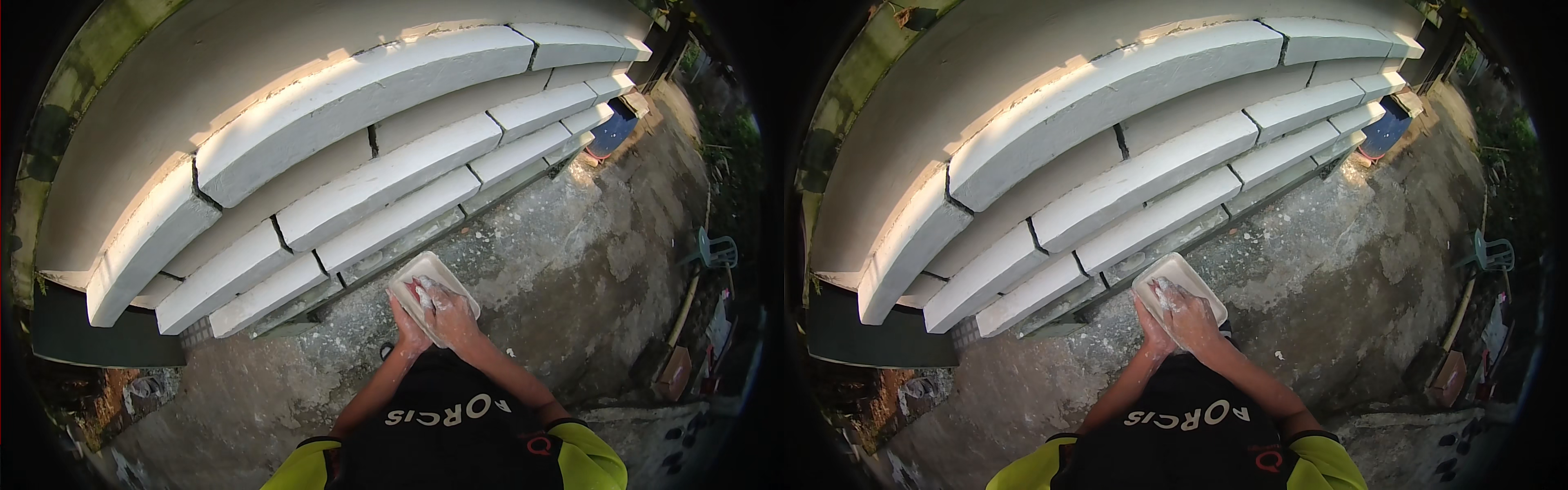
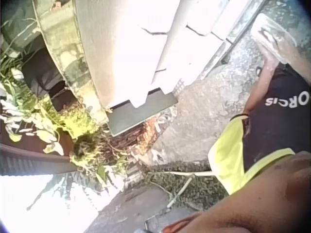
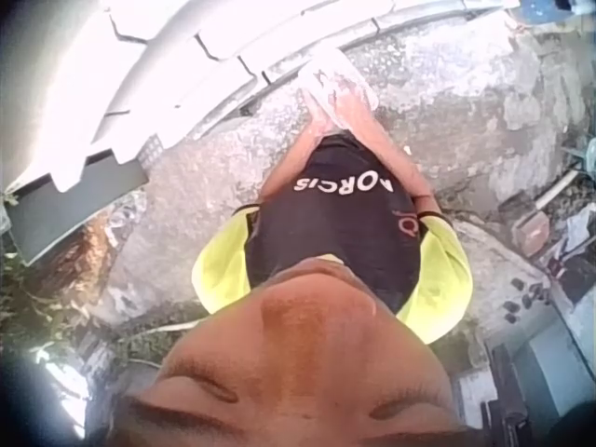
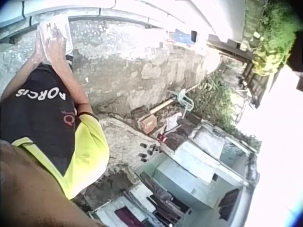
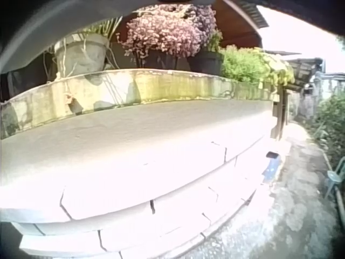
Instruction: The person is applying white putty or plaster to cracks in a wall using a scraper.
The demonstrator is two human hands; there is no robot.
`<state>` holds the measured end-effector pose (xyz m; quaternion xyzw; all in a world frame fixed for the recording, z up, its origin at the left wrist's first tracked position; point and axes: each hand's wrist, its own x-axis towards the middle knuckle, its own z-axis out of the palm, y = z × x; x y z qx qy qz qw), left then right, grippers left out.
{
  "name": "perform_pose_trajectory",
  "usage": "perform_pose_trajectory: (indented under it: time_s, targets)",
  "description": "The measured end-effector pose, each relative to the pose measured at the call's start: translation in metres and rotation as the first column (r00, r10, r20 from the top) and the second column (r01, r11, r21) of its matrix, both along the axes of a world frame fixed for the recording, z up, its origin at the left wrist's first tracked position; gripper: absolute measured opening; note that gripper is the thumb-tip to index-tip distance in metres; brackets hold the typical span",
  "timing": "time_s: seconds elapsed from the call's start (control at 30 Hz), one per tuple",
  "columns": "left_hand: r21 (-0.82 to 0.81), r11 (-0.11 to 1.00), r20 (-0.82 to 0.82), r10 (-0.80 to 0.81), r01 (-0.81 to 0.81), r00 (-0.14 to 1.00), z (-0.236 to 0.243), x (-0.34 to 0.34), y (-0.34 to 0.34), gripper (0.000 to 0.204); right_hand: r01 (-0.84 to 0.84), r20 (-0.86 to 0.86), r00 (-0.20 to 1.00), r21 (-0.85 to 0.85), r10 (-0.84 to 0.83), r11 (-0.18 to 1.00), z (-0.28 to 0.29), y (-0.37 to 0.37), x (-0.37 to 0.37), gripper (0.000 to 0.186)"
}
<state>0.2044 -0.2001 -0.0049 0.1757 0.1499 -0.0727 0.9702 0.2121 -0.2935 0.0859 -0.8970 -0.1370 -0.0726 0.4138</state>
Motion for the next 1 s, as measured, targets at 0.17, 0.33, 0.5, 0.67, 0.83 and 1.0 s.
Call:
perform_pose_trajectory:
  time_s: [0.17,0.33,0.5,0.67,0.83,1.0]
  targets:
    - [-0.036,0.999,-0.024,-0.008,0.007,1.0,0.009,0.001,-0.001,0.073,0.026,-0.114,0.992,-0.298,-0.063,0.954,0.001,-0.006,0.011,0.039]
    - [-0.031,0.999,0.02,-0.024,0.024,1.0,0.013,0.0,-0.002,0.075,0.059,0.025,0.998,-0.201,-0.055,0.978,0.005,-0.01,0.009,0.039]
    - [-0.057,0.998,0.02,-0.003,0.004,1.0,0.009,-0.001,0.002,0.077,-0.073,-0.045,0.997,-0.076,0.07,0.994,0.004,-0.011,0.003,0.04]
    - [-0.056,0.998,0.11,-0.015,0.022,0.994,0.028,0.001,-0.001,0.078,0.136,0.14,0.983,-0.086,-0.123,0.987,0.0,-0.022,0.01,0.039]
    - [0.032,0.999,-0.002,0.028,-0.028,1.0,0.023,-0.002,-0.003,0.077,0.04,-0.014,0.999,-0.059,-0.041,0.997,0.002,-0.012,0.002,0.037]
    - [0.012,1.0,-0.015,0.019,-0.019,1.0,0.01,-0.001,0.002,0.075,-0.028,0.003,1.0,-0.033,0.028,0.999,0.014,0.0,-0.011,0.033]
